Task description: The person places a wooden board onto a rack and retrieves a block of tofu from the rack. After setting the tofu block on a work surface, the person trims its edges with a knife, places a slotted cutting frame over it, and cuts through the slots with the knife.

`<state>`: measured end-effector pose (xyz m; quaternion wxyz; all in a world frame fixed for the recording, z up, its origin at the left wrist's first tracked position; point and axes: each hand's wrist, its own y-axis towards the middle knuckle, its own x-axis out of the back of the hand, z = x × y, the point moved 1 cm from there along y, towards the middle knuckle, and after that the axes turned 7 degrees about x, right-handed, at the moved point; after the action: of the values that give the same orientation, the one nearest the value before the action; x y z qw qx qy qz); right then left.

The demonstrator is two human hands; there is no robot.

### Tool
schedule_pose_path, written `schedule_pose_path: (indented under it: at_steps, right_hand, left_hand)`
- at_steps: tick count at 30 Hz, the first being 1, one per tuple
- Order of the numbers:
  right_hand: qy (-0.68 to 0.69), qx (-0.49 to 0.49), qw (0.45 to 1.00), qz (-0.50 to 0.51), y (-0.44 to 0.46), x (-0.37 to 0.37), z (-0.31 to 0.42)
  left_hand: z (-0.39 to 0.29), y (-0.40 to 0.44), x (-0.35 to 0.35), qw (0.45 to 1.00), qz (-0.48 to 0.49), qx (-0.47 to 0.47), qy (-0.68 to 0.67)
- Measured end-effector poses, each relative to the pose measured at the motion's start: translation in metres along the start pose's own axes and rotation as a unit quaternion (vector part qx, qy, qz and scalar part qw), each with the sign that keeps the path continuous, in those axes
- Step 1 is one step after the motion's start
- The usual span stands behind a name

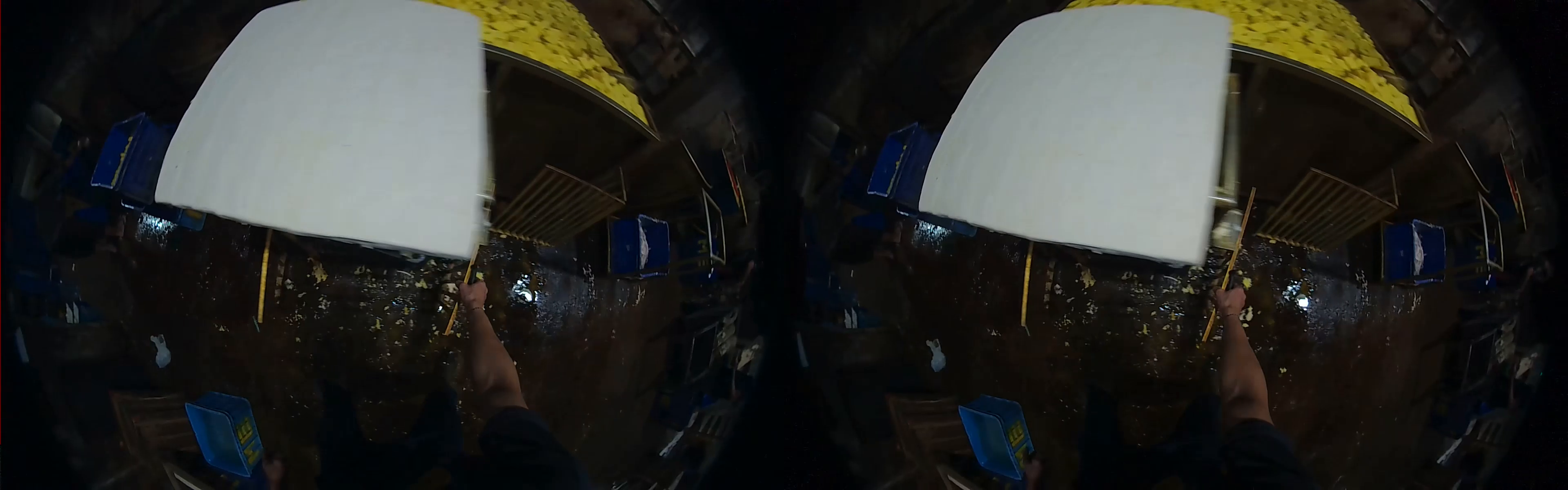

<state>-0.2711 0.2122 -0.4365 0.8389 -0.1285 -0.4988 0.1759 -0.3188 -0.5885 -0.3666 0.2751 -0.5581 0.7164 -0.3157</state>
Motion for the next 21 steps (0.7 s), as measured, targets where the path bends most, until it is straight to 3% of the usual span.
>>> schedule_pose_path:
  at_steps: [1,2,3,4,6,7,8,10,11,13,14,16,17,18,20,21]
  right_hand:
    - [0.031,0.006,0.998,-0.046,-0.005,0.027,-0.01]
    - [0.053,-0.016,0.998,-0.025,-0.003,0.06,-0.016]
    - [0.132,0.05,0.99,-0.015,0.006,0.084,-0.026]
    - [0.208,0.115,0.971,-0.003,0.017,0.105,-0.038]
    - [0.308,0.013,0.95,0.054,-0.009,0.196,0.014]
    - [0.416,0.002,0.908,0.041,-0.031,0.243,0.049]
    - [0.478,0.014,0.876,0.064,-0.017,0.259,0.054]
    - [0.623,0.049,0.764,0.158,-0.057,0.353,0.125]
    - [0.648,0.092,0.743,0.139,-0.077,0.395,0.163]
    - [0.696,0.17,0.671,0.191,-0.087,0.459,0.217]
    - [0.709,0.189,0.656,0.178,-0.091,0.485,0.249]
    - [0.711,0.256,0.599,0.267,-0.074,0.524,0.299]
    - [0.674,0.282,0.62,0.285,-0.074,0.54,0.324]
    - [0.629,0.326,0.648,0.279,-0.077,0.552,0.348]
    - [0.501,0.467,0.696,0.216,-0.074,0.576,0.38]
    - [0.466,0.516,0.702,0.156,-0.059,0.582,0.393]
  left_hand:
    - [0.008,-0.004,-0.035,0.977,-0.08,-0.103,0.169]
    - [0.015,0.0,-0.074,0.982,-0.082,-0.107,0.135]
    - [0.017,0.002,-0.125,0.991,-0.117,-0.042,0.055]
    - [-0.057,-0.037,-0.245,0.979,-0.162,0.049,0.111]
    - [-0.07,-0.039,-0.349,0.987,-0.013,-0.056,0.148]
    - [-0.097,-0.055,-0.411,0.966,0.036,-0.109,0.23]
    - [-0.13,-0.074,-0.469,0.934,0.081,-0.163,0.308]
    - [-0.164,-0.102,-0.554,0.821,0.081,-0.383,0.416]
    - [-0.181,-0.118,-0.579,0.824,0.079,-0.388,0.406]
    - [-0.208,-0.151,-0.617,0.845,0.257,-0.25,0.397]
    - [-0.21,-0.166,-0.63,0.848,0.254,-0.257,0.388]
    - [-0.209,-0.182,-0.647,0.943,0.124,-0.259,0.167]
    - [-0.218,-0.18,-0.652,0.869,0.04,-0.429,0.244]
    - [-0.234,-0.17,-0.658,0.871,0.033,-0.431,0.233]
    - [-0.282,-0.149,-0.672,0.838,0.036,-0.537,0.09]
    - [-0.306,-0.143,-0.68,0.879,0.031,-0.476,0.024]
